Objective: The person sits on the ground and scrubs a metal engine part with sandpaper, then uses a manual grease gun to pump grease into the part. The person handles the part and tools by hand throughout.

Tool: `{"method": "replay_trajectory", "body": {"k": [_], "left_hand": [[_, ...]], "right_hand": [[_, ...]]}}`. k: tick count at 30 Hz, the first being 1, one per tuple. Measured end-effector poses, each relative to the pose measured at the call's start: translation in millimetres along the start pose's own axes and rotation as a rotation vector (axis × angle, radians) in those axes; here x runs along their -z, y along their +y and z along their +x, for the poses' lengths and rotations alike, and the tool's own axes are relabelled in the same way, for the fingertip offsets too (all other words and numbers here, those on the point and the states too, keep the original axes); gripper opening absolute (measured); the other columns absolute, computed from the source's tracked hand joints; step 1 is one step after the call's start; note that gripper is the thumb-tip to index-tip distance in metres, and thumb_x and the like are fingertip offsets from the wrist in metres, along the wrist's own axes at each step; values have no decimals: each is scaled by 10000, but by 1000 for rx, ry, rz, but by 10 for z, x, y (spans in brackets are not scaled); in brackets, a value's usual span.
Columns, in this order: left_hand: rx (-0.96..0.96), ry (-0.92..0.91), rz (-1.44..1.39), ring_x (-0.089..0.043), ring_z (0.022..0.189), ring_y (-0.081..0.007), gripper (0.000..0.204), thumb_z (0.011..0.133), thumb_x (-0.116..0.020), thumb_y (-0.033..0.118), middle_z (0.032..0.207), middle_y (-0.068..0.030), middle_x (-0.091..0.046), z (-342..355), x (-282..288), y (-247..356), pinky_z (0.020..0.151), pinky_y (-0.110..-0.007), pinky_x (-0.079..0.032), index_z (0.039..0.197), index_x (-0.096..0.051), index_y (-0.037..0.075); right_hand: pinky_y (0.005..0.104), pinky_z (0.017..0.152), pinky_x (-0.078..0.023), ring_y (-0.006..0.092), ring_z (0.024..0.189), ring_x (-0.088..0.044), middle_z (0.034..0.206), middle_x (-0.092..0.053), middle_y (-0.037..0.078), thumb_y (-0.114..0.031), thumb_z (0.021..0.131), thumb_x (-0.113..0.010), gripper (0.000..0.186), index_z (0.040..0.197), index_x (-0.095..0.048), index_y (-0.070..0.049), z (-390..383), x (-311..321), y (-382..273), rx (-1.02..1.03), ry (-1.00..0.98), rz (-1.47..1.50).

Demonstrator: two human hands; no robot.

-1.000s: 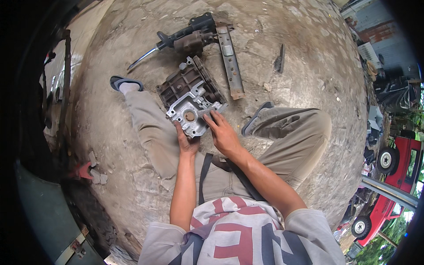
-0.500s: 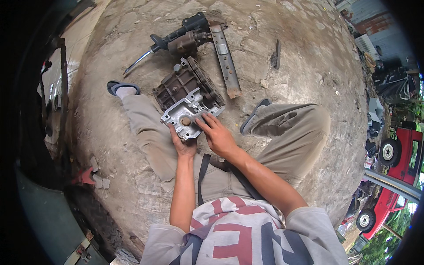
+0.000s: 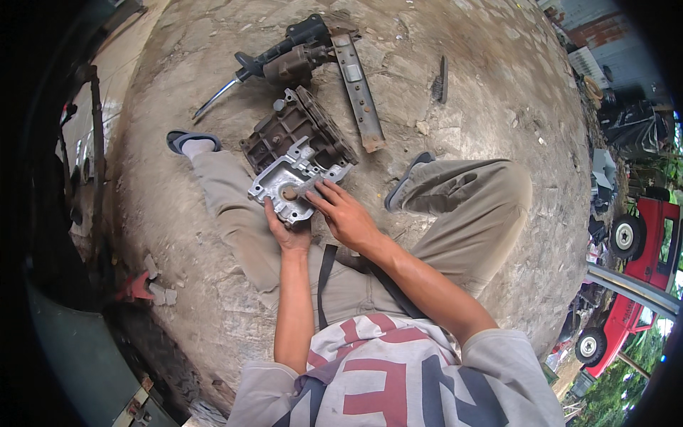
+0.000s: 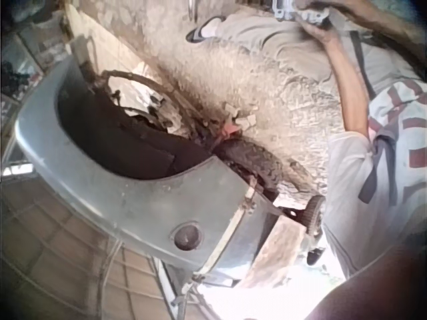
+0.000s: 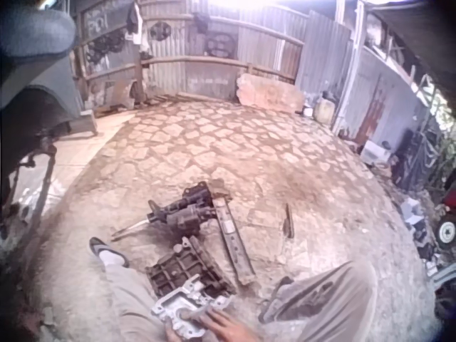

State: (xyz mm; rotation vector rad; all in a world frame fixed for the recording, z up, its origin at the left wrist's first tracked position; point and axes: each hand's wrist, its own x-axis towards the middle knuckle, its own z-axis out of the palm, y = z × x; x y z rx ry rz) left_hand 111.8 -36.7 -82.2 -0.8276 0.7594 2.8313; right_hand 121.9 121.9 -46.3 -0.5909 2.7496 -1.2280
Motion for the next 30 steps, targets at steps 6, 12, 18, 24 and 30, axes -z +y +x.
{"method": "replay_trajectory", "body": {"k": [6, 12, 18, 24, 30], "left_hand": [[9, -66, 6, -490, 1339, -279, 719, 994, -457, 642, 1444, -88, -524, 19, -55, -26, 1136, -482, -372, 1484, -430, 116], [57, -120, 77, -463, 1371, -279, 754, 973, -504, 647, 1465, -92, -502, 12, 54, -97, 1169, -498, -342, 1502, -398, 120], [47, -128, 63, -472, 1352, -277, 803, 939, -528, 689, 1451, -82, -508, -6, -5, -92, 1157, -480, -354, 1500, -401, 128], [-30, -34, 43, -511, 1302, -276, 759, 941, -530, 670, 1412, -65, -533, 5, -108, -46, 1116, -466, -392, 1474, -440, 137], [-64, 45, -63, -572, 1218, -283, 642, 987, -453, 606, 1332, -63, -598, 69, 5, -20, 1050, -453, -443, 1396, -521, 117]], "right_hand": [[464, 1154, -375, 400, 1426, -386, 1513, -461, 192, 17, 870, -597, 616, 1462, -510, -127, 1, -43, 69, -6, 30, 12], [472, 1154, -370, 406, 1418, -392, 1501, -471, 196, 46, 865, -558, 617, 1459, -513, -117, 8, -22, 44, -38, 38, 4], [494, 1135, -380, 404, 1411, -404, 1501, -472, 200, 43, 852, -553, 655, 1480, -487, -128, 2, 35, -40, -35, 17, -31], [579, 1136, -331, 378, 1442, -378, 1541, -434, 191, -27, 879, -515, 658, 1524, -422, -120, -62, 77, -31, -102, -76, -236], [608, 1172, -264, 322, 1496, -319, 1594, -375, 165, -18, 837, -518, 731, 1548, -378, -116, -93, 115, -400, -14, -245, -292]]}}
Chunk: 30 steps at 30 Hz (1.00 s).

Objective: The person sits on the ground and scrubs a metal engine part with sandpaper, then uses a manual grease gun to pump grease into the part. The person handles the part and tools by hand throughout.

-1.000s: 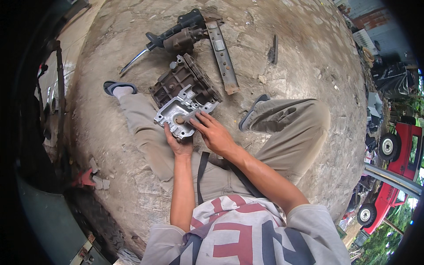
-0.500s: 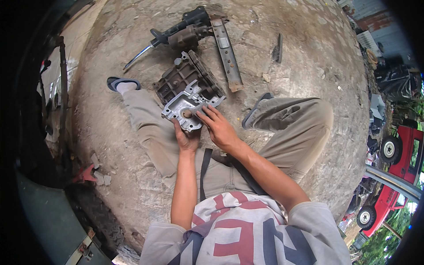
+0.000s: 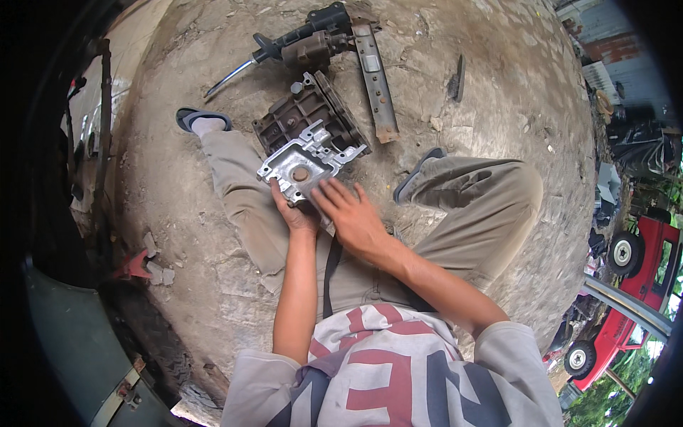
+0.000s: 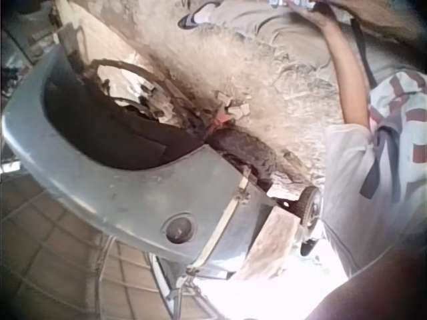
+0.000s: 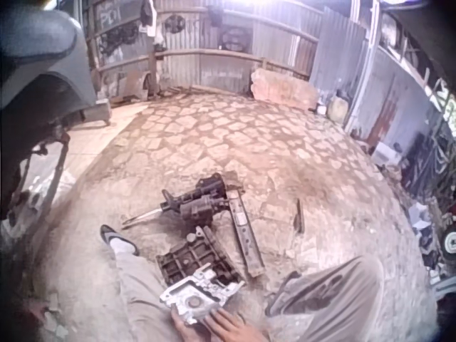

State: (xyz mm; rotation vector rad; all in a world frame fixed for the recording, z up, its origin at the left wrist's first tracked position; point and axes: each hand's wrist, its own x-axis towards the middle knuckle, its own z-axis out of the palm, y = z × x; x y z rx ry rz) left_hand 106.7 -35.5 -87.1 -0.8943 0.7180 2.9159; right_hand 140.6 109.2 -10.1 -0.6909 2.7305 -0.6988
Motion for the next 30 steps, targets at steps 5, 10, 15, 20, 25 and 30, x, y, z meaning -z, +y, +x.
{"method": "replay_trajectory", "body": {"k": [5, 10, 15, 20, 25, 30], "left_hand": [[76, -80, -173, -526, 1274, -319, 727, 946, -462, 671, 1401, -88, -558, -36, -65, 60, 1096, -516, -392, 1436, -498, 136], [113, -34, -281, -501, 1301, -349, 701, 941, -486, 649, 1428, -111, -544, -30, -75, 57, 1104, -572, -371, 1432, -517, 150], [103, -52, -278, -499, 1308, -359, 669, 962, -489, 615, 1429, -122, -539, 24, 0, 42, 1094, -584, -398, 1435, -507, 142], [118, -65, -226, -501, 1310, -353, 700, 963, -478, 629, 1413, -136, -542, -18, -124, 42, 1114, -580, -385, 1459, -470, 135], [131, -41, -52, -541, 1266, -292, 715, 943, -529, 637, 1359, -92, -575, -20, 16, 23, 1082, -479, -433, 1426, -489, 111], [113, -15, -109, -556, 1250, -296, 699, 938, -532, 632, 1363, -88, -577, -53, -100, 2, 1104, -489, -408, 1423, -504, 130]], "right_hand": [[612, 1161, -272, 327, 1485, -336, 1599, -373, 152, -10, 852, -519, 719, 1546, -392, -150, 120, -19, 205, -38, 65, -21], [622, 1160, -264, 331, 1452, -380, 1557, -426, 161, -23, 878, -539, 673, 1526, -427, -167, 167, -5, 120, -74, 122, -82], [620, 1165, -251, 322, 1430, -407, 1537, -447, 163, -46, 888, -558, 627, 1492, -483, -198, 152, -29, 104, 0, 128, -85], [632, 1142, -282, 318, 1436, -406, 1529, -471, 140, -36, 896, -539, 611, 1486, -494, -189, 269, -76, 406, -176, 191, -68], [633, 1157, -267, 313, 1465, -375, 1554, -451, 121, -49, 900, -549, 621, 1502, -464, -177, 120, -13, -34, 36, 26, 44], [628, 1153, -274, 306, 1468, -371, 1565, -438, 123, 12, 894, -496, 668, 1534, -427, -169, 171, -183, 470, -46, 142, -31]]}}
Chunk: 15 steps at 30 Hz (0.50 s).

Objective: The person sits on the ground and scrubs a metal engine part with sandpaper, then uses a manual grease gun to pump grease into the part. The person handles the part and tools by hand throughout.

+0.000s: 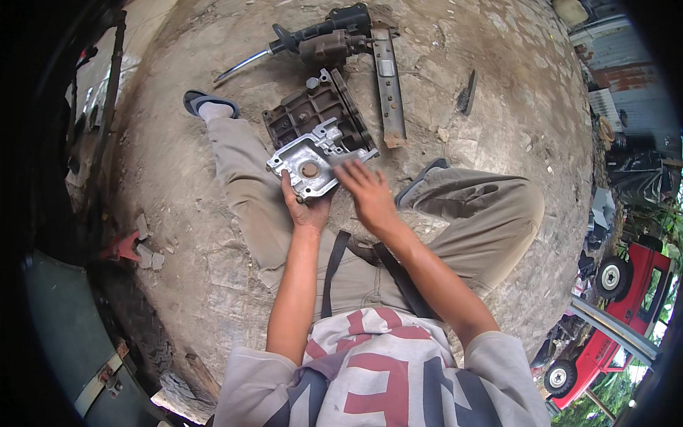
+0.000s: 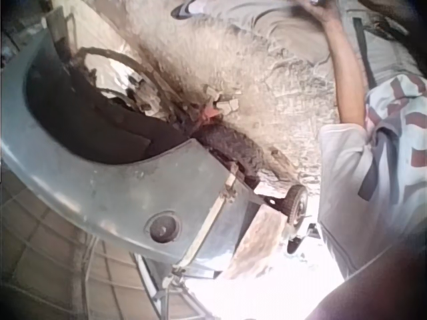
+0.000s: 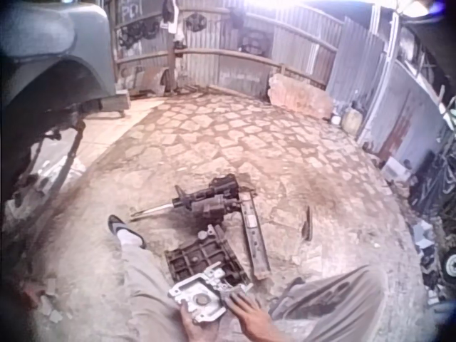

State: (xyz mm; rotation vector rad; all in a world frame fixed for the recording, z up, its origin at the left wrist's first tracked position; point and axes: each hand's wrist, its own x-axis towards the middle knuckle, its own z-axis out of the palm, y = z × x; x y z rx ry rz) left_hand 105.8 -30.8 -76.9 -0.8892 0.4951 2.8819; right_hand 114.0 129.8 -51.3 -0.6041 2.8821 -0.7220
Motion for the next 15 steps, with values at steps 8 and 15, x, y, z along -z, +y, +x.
{"method": "replay_trajectory", "body": {"k": [8, 15], "left_hand": [[34, -25, 180, -564, 1243, -278, 706, 942, -545, 612, 1346, -74, -601, 15, 128, 12, 1084, -446, -430, 1429, -498, 105], [28, -23, 38, -532, 1317, -276, 639, 971, -546, 553, 1421, -70, -558, 104, 188, -42, 1143, -510, -389, 1460, -473, 149]], "right_hand": [[601, 1171, -262, 301, 1473, -360, 1565, -433, 121, 11, 859, -482, 708, 1543, -405, -156, -93, 96, -360, 88, -88, 99], [659, 1148, -241, 312, 1451, -404, 1556, -454, 114, 69, 857, -461, 699, 1521, -438, -150, -41, -109, 285, -315, -8, 65]]}}
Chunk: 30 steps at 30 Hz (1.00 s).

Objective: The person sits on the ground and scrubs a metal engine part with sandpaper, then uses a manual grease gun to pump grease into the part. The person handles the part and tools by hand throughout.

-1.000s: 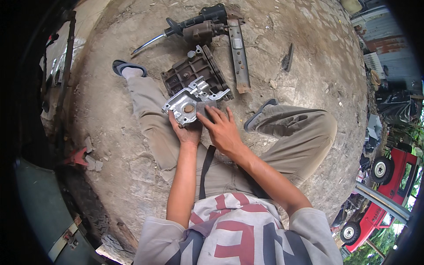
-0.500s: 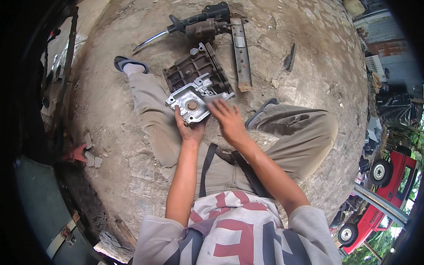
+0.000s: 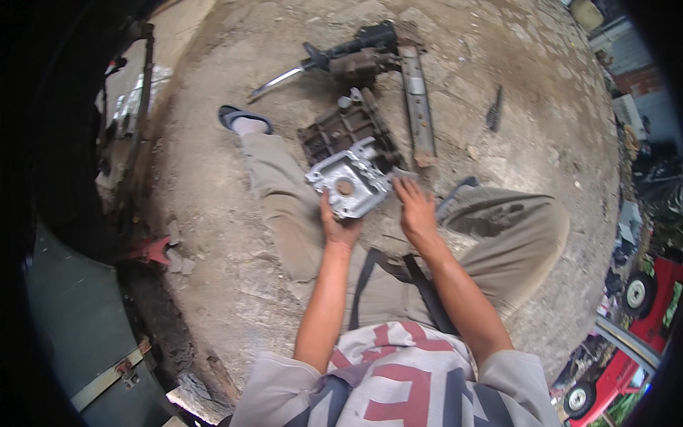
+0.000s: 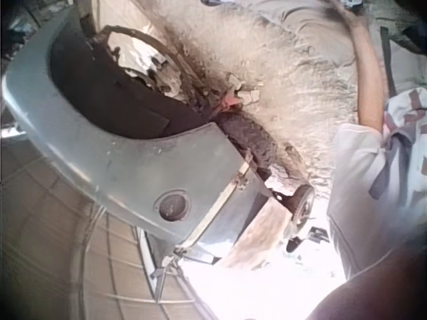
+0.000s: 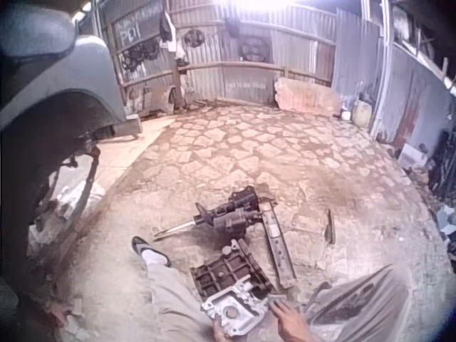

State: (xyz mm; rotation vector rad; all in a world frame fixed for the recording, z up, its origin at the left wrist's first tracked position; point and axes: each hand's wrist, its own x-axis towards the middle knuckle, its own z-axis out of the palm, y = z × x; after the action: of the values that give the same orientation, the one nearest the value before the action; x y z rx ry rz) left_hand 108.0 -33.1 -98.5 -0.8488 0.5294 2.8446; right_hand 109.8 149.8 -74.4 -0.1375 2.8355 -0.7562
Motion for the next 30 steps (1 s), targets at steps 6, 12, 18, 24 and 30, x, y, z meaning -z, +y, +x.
{"method": "replay_trajectory", "body": {"k": [6, 12, 18, 24, 30], "left_hand": [[-30, -80, -4, -563, 1278, -268, 599, 989, -531, 525, 1386, -63, -589, -3, 30, -4, 1135, -496, -395, 1440, -492, 133], [-6, -23, -36, -568, 1262, -291, 659, 961, -508, 601, 1371, -70, -597, -16, 4, 50, 1108, -519, -400, 1426, -510, 134], [-14, -3, 15, -573, 1241, -287, 669, 969, -483, 612, 1360, -83, -599, -15, 1, 37, 1093, -498, -419, 1426, -507, 125], [-21, -37, -32, -553, 1246, -309, 682, 955, -488, 609, 1368, -88, -579, -46, -12, 101, 1097, -475, -414, 1426, -505, 116], [12, -12, -121, -562, 1243, -272, 627, 940, -573, 569, 1364, -46, -595, -54, -133, 104, 1078, -500, -421, 1417, -526, 165]], "right_hand": [[671, 1161, -204, 267, 1443, -410, 1539, -471, 87, 44, 855, -524, 690, 1505, -464, -180, -113, -9, -328, 166, 6, -20], [634, 1167, -219, 268, 1366, -487, 1449, -544, 68, 51, 846, -557, 632, 1442, -538, -158, -71, 99, -405, 172, 59, 23], [644, 1165, -225, 271, 1359, -482, 1440, -539, 74, 20, 822, -589, 653, 1451, -524, -146, -148, 114, -437, 212, 30, -45], [646, 1185, -189, 255, 1459, -387, 1548, -460, 76, 21, 821, -570, 700, 1493, -483, -154, -345, 175, -700, 400, -52, 59], [648, 1169, -223, 263, 1464, -381, 1555, -454, 93, 25, 815, -562, 686, 1479, -490, -132, -29, -54, -238, 137, 52, -49]]}}
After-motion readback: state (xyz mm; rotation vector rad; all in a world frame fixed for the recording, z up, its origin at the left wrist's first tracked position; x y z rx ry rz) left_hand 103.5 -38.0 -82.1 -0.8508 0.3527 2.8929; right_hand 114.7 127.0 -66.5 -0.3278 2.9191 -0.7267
